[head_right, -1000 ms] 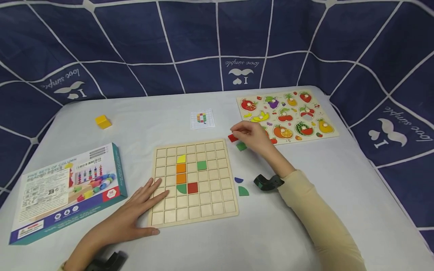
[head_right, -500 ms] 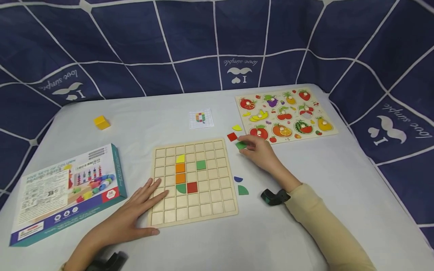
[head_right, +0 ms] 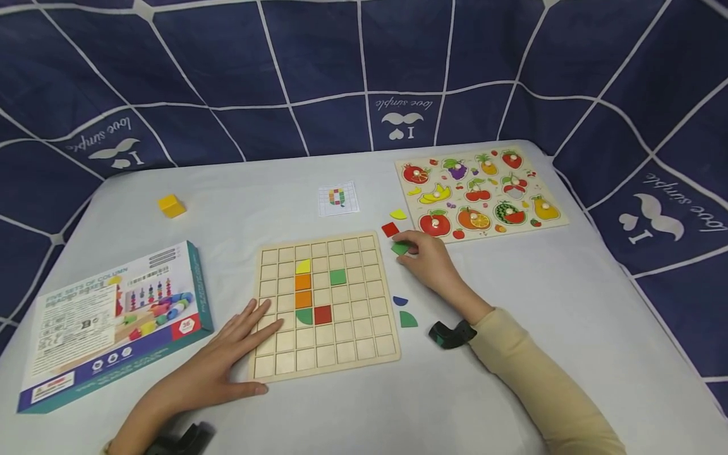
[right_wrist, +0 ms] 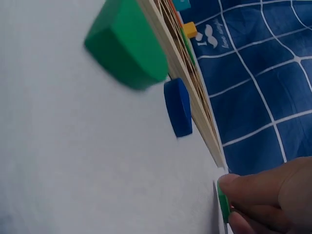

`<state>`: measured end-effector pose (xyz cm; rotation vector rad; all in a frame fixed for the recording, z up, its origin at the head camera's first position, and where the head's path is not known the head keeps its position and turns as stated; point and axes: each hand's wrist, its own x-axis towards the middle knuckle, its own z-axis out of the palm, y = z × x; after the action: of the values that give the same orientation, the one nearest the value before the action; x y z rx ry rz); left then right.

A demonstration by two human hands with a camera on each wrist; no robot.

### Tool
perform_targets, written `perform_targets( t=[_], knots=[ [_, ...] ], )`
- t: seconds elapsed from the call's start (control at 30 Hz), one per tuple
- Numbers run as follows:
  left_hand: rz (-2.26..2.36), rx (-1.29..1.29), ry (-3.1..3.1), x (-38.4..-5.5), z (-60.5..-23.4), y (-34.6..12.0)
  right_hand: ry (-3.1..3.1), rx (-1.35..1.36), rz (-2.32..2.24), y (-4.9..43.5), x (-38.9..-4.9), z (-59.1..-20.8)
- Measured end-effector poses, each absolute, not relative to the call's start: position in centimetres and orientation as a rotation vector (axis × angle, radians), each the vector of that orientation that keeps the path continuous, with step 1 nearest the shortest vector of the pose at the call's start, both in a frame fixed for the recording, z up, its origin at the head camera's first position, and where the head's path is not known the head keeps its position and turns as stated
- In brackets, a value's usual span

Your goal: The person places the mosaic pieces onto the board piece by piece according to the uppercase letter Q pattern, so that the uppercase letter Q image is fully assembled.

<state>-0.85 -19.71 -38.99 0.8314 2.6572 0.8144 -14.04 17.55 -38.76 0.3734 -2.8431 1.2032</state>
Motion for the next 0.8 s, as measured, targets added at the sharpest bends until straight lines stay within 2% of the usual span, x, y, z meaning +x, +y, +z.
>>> perform_targets(
  t=[0.33,0.8],
  knots=[
    [0.81,0.816,2.664,-0.8,-38.9,-19.7,-2.769,0.389,1.111,16.7,-14.2,-39.2],
    [0.806,0.81,2.66,-0.8,-39.0,-19.7,-2.727,0.36,1.209,16.6,-14.1,-39.5]
  ],
)
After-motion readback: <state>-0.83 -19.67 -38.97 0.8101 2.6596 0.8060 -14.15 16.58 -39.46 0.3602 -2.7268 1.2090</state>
